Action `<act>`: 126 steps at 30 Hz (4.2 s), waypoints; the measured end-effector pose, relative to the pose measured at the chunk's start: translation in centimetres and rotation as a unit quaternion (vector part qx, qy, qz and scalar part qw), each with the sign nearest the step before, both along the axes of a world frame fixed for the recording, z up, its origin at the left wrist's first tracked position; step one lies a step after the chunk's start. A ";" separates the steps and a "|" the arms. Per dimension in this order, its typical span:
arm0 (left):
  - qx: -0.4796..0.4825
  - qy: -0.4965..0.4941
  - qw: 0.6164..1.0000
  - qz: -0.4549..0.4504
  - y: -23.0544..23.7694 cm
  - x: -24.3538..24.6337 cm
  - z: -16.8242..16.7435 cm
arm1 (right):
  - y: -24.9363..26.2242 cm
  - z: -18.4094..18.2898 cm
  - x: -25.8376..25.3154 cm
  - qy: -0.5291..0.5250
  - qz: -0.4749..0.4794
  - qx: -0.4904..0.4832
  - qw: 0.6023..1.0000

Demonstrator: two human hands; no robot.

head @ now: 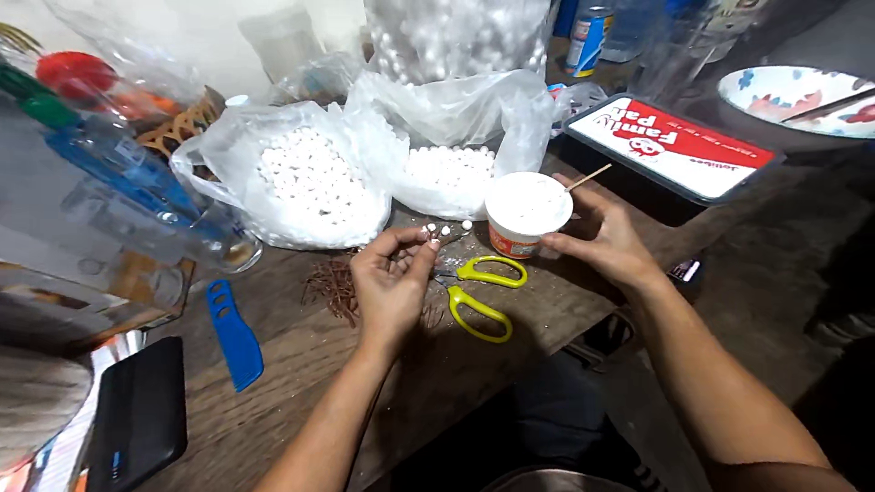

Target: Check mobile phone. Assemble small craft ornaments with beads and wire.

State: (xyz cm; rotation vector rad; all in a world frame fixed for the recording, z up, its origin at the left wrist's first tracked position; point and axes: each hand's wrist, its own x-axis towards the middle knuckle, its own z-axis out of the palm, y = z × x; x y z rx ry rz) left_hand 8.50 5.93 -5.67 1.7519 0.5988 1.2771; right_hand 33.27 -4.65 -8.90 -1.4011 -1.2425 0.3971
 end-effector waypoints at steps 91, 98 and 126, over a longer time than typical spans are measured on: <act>0.171 0.054 0.984 -0.006 0.2 5.5 0.7 | -2.1 3.0 0.7 0.415 -0.033 0.178 0.891; 0.161 0.049 0.986 -0.016 0.0 5.5 0.7 | -2.0 2.8 0.7 0.400 -0.046 0.177 0.898; 0.165 0.056 0.985 0.004 0.3 5.2 0.5 | -2.2 2.7 1.1 0.317 -0.087 0.189 0.925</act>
